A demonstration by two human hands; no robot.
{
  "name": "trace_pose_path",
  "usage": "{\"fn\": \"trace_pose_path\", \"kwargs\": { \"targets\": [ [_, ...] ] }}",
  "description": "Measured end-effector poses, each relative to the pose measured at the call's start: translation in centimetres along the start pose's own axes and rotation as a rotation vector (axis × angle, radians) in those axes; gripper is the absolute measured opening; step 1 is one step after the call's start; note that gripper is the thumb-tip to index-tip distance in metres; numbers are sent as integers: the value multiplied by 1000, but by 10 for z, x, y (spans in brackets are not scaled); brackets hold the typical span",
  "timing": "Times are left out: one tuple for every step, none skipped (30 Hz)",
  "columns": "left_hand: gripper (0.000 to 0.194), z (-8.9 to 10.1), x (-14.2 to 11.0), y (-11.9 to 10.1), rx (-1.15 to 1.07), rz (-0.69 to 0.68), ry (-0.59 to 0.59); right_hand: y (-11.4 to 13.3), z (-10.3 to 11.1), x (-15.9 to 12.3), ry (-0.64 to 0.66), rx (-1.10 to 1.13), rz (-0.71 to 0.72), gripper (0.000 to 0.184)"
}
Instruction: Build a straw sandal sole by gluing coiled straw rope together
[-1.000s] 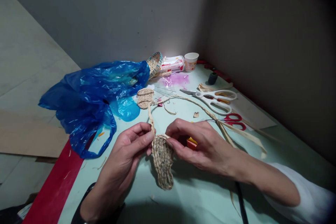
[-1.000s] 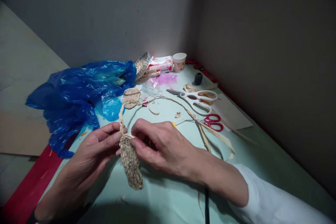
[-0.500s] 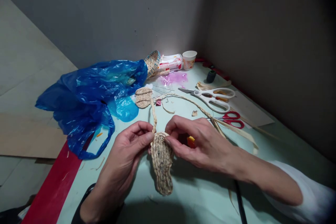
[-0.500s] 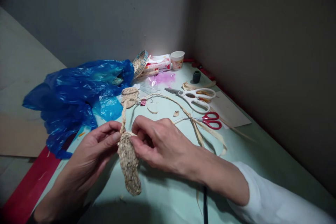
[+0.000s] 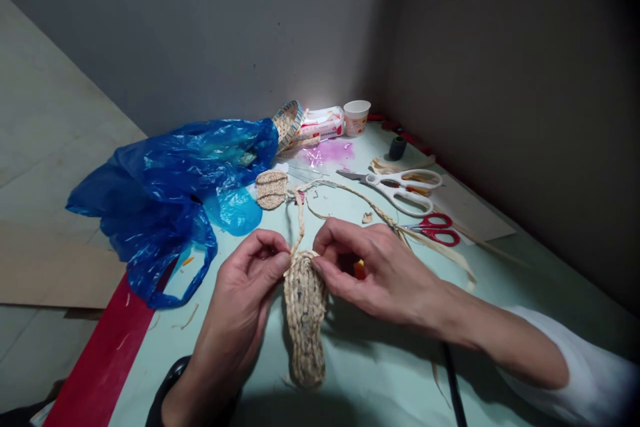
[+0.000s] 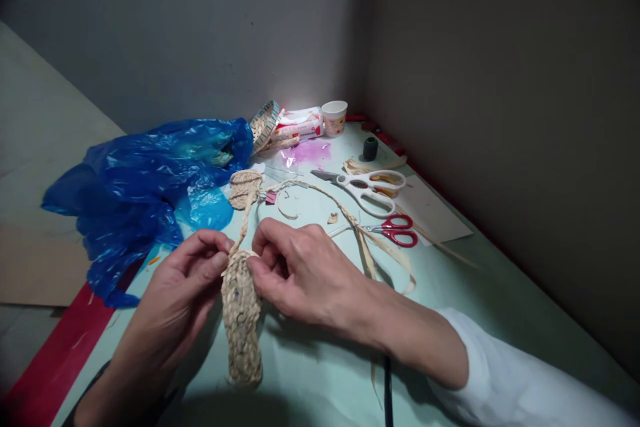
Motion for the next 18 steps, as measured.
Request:
{"fn": "trace_pose_path", "kwargs": {
  "targets": [
    [19, -1, 0, 0, -21, 16, 0, -1, 0, 0, -4, 2, -3, 8],
    [18, -1, -1, 0, -30, 22, -2, -1, 1, 0, -9, 3, -6, 8],
    [18, -1, -2, 0, -28, 12, -1, -2, 1, 1, -10, 3, -9, 8],
    [18, -1, -2, 0, -9, -12, 2, -2, 1, 1, -12, 1, -14, 8],
    [17, 0, -3, -1, 25, -48, 9, -3, 2, 1, -13, -2, -18, 8],
    [17, 0, -3, -1, 72, -85, 16, -3, 2, 1, -12, -1, -21, 8],
    [16, 1, -4, 0, 120, -122, 18, -2, 2, 1, -10, 0, -23, 8],
    [16, 1, -4, 0, 161, -152, 18, -2, 1, 2, -5, -2, -24, 8],
    [16, 1, -4, 1, 190, -170, 13, -1, 1, 2, -2, -6, -20, 9],
    [16, 1, -4, 1, 205, -179, 4, 0, 1, 2, -2, -14, -12, 9],
    [15, 1, -4, 2, 215, -185, -8, 0, 0, 2, -3, -22, -1, 9],
    [15, 0, -5, 2, 226, -191, -24, 1, 0, 2, -8, -29, 12, 9],
    [15, -1, -6, 1, 241, -198, -42, 2, 0, 2, -13, -31, 24, 9],
    [16, -2, -7, 0, 258, -210, -65, 2, 0, 2, -16, -29, 36, 10],
    [16, -4, -8, -1, 275, -224, -87, 2, 0, 2, -17, -25, 44, 10],
    [16, -5, -8, -2, 287, -239, -106, 1, 0, 1, -18, -21, 48, 11],
    [15, -6, -9, -4, 295, -255, -122, 1, 1, 1, -15, -19, 51, 11],
    [15, -7, -10, -5, 303, -271, -135, 0, 1, 1, -12, -18, 53, 11]
  ]
}}
Point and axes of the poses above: each hand's wrist, its own x-axis towards the middle knuckle, its own z-axis out of the back of the hand, y = z × x, the point moved 2 cm from there along x, towards the middle knuckle, and after that the axes turned 6 degrees about -x, right-handed, at the moved point
